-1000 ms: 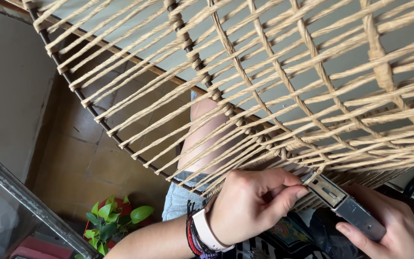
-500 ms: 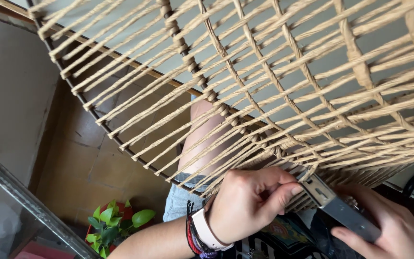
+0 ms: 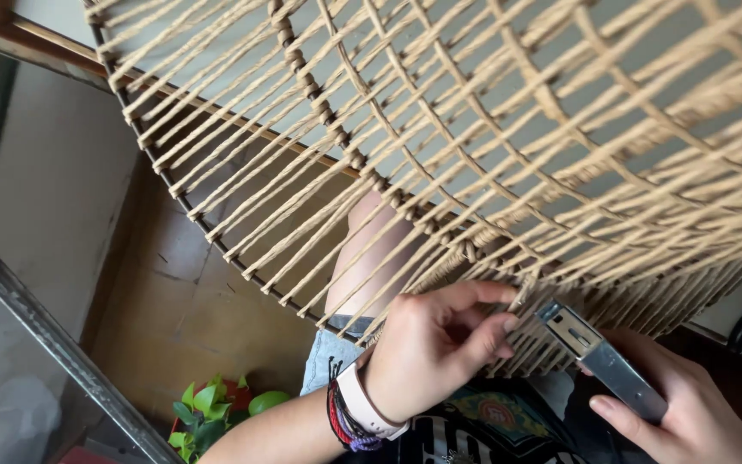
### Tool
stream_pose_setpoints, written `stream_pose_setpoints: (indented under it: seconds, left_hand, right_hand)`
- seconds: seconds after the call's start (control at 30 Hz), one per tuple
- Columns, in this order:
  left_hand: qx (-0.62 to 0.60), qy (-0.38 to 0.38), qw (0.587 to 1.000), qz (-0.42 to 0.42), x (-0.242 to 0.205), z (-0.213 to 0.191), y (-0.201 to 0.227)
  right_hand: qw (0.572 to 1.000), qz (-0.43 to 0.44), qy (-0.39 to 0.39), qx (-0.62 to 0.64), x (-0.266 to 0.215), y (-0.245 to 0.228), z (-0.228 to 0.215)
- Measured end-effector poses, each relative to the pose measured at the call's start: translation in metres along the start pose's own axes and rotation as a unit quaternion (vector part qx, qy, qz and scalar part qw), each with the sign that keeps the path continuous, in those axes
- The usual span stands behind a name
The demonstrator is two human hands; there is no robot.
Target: Assembling and repairing a large wicker lampshade using pliers, a glue gun, and a stapler
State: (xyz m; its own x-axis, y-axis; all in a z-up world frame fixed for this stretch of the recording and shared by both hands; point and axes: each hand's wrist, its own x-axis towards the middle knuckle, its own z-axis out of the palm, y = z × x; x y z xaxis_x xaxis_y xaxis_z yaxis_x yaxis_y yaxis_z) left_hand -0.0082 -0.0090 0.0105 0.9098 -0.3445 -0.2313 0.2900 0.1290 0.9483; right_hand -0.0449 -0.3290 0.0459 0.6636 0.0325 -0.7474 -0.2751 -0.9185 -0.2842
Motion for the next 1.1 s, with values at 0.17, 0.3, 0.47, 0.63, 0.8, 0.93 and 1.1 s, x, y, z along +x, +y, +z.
stream_pose_setpoints:
  seconds: [0.17,0.3,0.47,0.63,0.8,0.93,1.1]
  left_hand:
    - [-0.245,0.031,0.966,-0.081,-0.005,0.022,-0.016]
    - [-0.267,0.026,0.960,-0.074,-0.007,0.031,-0.013]
    - [0.206,0.124,0.968,0.074,-0.011,0.043,0.030]
    - [0.336,0.106,0.904,0.243,-0.003,0.102,0.041]
    - [0.204,-0.126,0.951,0.197,0.025,0.233,0.020]
    - [0.257,-0.124,0.956,0.069,0.055,0.327,-0.025]
    - [0.265,-0.071,0.955,0.116,0.096,0.353,-0.058]
  right_hand:
    - [0.998,-0.037,0.029,0.040,-0.008,0.004,0.003]
    - [0.995,-0.008,0.032,0.098,-0.015,0.020,0.005]
    - [0.972,-0.048,0.097,0.210,-0.036,0.040,0.008]
    - [0.946,-0.133,0.202,0.218,-0.047,0.087,0.013]
    - [0.912,-0.096,0.305,0.257,-0.055,0.141,0.020]
    - [0.901,-0.173,0.340,0.206,-0.063,0.183,0.021]
    - [0.895,-0.241,0.341,0.155,-0.065,0.245,-0.029]
